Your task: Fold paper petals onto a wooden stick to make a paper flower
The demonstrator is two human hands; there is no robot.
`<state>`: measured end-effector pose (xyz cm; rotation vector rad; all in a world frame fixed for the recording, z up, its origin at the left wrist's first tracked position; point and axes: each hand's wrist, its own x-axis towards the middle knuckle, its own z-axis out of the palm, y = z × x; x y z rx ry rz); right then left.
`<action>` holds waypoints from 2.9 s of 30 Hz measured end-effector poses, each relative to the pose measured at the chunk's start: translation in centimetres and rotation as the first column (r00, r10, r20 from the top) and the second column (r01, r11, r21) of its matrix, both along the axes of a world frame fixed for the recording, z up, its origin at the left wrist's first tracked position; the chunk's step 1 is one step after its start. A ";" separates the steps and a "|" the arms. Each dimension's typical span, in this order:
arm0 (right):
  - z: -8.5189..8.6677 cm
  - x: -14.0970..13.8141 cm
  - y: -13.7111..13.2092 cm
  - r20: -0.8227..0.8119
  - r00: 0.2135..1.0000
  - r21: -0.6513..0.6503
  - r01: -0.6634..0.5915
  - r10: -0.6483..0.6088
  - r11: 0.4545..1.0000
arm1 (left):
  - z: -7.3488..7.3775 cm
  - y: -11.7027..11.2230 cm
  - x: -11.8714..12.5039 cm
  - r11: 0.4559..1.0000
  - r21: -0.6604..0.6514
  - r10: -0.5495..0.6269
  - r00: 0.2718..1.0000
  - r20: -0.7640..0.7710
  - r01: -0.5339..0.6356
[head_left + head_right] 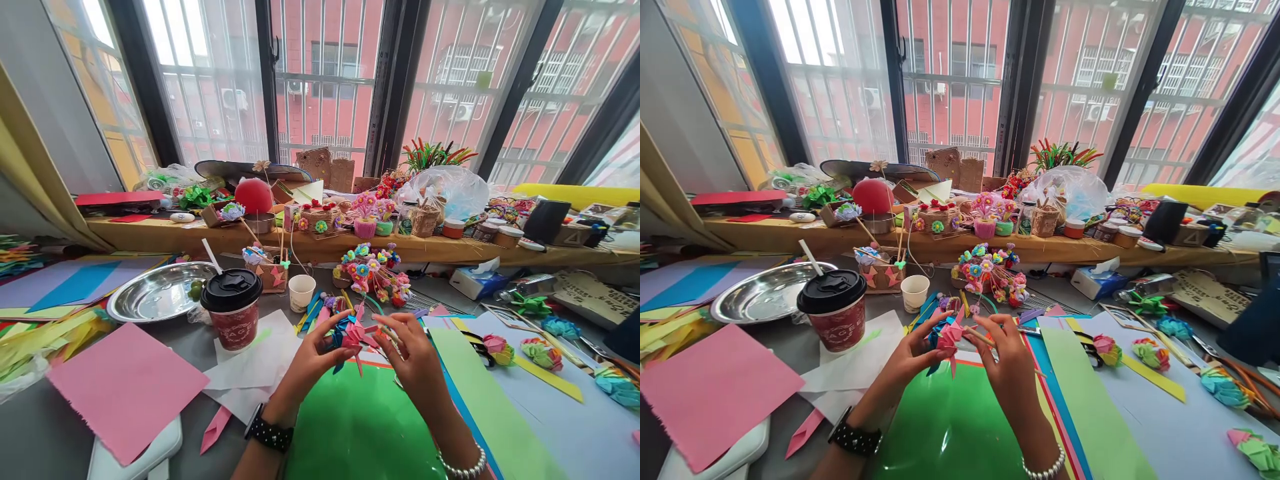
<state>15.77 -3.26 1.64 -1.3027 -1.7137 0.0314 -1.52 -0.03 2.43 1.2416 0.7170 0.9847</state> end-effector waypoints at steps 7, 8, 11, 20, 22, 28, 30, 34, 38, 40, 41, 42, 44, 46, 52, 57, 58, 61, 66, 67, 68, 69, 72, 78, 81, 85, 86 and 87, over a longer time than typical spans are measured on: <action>0.2 -0.2 -0.2 -0.055 0.998 -0.010 -0.009 0.009 1.000 | -0.8 0.2 0.4 0.987 -0.020 0.160 0.980 0.115 -0.159; 0.3 -0.2 -0.2 -0.059 0.998 0.002 0.003 -0.003 1.000 | -0.9 0.2 0.5 0.990 -0.018 0.138 0.984 0.112 -0.137; 0.4 -0.2 -0.3 -0.023 0.999 0.031 -0.027 0.028 0.999 | -0.8 0.1 0.6 0.998 -0.011 0.059 0.995 0.083 -0.058; 0.2 -1.4 -0.6 -0.104 0.992 0.074 0.085 -0.077 0.994 | -1.9 -0.2 1.8 0.992 -0.109 0.103 0.884 0.456 -0.059; 0.1 -1.7 -0.7 -0.106 0.990 0.073 0.096 -0.088 0.993 | -1.9 -0.6 2.4 0.997 -0.068 0.061 0.879 0.473 -0.032; -0.1 -2.7 -0.5 0.041 0.997 -0.002 -0.067 0.067 0.998 | -1.4 -1.0 2.8 0.976 -0.165 0.201 0.863 0.464 -0.139; -0.1 -2.8 -0.5 0.084 0.986 -0.040 -0.142 0.145 0.989 | -1.3 -0.8 2.4 0.972 -0.189 0.213 0.851 0.481 -0.137; 0.5 -2.2 -0.8 0.024 0.963 -0.079 -0.265 0.268 0.961 | -1.1 -0.4 1.6 0.971 -0.175 0.230 0.826 0.515 -0.162; 1.0 -0.9 -1.0 -0.091 0.961 -0.055 -0.268 0.263 0.962 | -1.1 0.0 1.3 0.966 -0.148 0.256 0.844 0.471 -0.210; 1.0 -0.4 -0.9 -0.102 0.965 -0.048 -0.249 0.243 0.967 | -1.2 0.0 1.5 0.964 -0.132 0.266 0.861 0.432 -0.232; 0.9 -0.3 -0.8 -0.099 0.966 -0.043 -0.243 0.238 0.969 | -1.2 -0.1 1.6 0.964 -0.127 0.265 0.869 0.417 -0.234; 0.8 -0.3 -0.7 -0.096 0.967 -0.037 -0.240 0.236 0.970 | -1.3 -0.1 1.7 0.966 -0.124 0.258 0.877 0.404 -0.227; 0.7 -0.4 -0.6 -0.087 0.968 -0.014 -0.236 0.234 0.972 | -1.5 -0.3 2.0 0.972 -0.120 0.231 0.896 0.378 -0.200; 0.6 -0.6 -0.5 -0.084 0.971 0.007 -0.226 0.226 0.974 | -1.7 -0.5 2.1 0.978 -0.122 0.201 0.911 0.360 -0.167; 0.6 -0.9 -0.6 -0.134 0.969 -0.038 -0.213 0.206 0.976 | -2.1 -0.5 2.0 0.985 -0.132 0.150 0.942 0.302 -0.114; 0.8 -0.8 -0.4 -0.143 0.976 -0.161 -0.186 0.164 0.969 | -2.6 -0.2 2.0 0.986 -0.112 0.152 0.950 0.274 -0.125; 0.8 -0.8 -0.4 -0.153 0.977 -0.179 -0.178 0.151 0.968 | -2.7 -0.2 2.0 0.986 -0.108 0.153 0.950 0.273 -0.128; 1.0 -0.7 -0.4 -0.198 0.970 -0.213 -0.184 0.142 0.960 | -2.8 -0.2 2.1 0.988 -0.099 0.142 0.954 0.264 -0.119; 1.1 -0.7 -0.5 -0.263 0.945 -0.254 -0.260 0.192 0.932 | -2.9 -0.4 2.2 0.992 -0.085 0.108 0.961 0.256 -0.089; 1.1 -0.7 -0.5 -0.267 0.943 -0.253 -0.268 0.199 0.930 | -2.9 -0.5 2.2 0.992 -0.088 0.110 0.961 0.253 -0.090; 1.1 -0.7 -0.5 -0.265 0.943 -0.247 -0.270 0.203 0.931 | -2.9 -0.5 2.3 0.991 -0.092 0.113 0.962 0.249 -0.093; 1.0 -0.7 -0.5 -0.260 0.944 -0.234 -0.268 0.205 0.935 | -2.9 -0.4 2.3 0.991 -0.093 0.115 0.963 0.245 -0.095; 0.8 -0.8 -0.5 -0.225 0.957 -0.168 -0.226 0.186 0.960 | -3.2 -0.2 2.5 0.992 -0.091 0.104 0.971 0.216 -0.086; 0.3 -0.7 -0.2 -0.045 0.996 -0.009 -0.072 0.071 0.997 | -3.3 0.4 1.7 0.917 0.225 0.349 0.936 -0.046 -0.330; 0.3 -0.5 -0.1 0.034 0.998 0.030 -0.059 0.058 0.998 | -2.4 0.2 1.0 0.749 0.569 0.493 0.859 -0.135 -0.340; 0.1 -0.4 0.0 0.108 0.992 0.040 -0.071 0.066 0.997 | -1.2 -0.4 0.6 0.609 0.766 0.532 0.822 -0.201 -0.207; 0.0 -0.5 0.0 0.125 0.989 0.036 -0.086 0.081 0.996 | -1.1 -0.4 0.7 0.601 0.779 0.535 0.814 -0.225 -0.180; 0.0 -0.5 0.0 0.139 0.986 0.033 -0.101 0.095 0.994 | -1.1 -0.4 0.7 0.602 0.783 0.534 0.808 -0.248 -0.157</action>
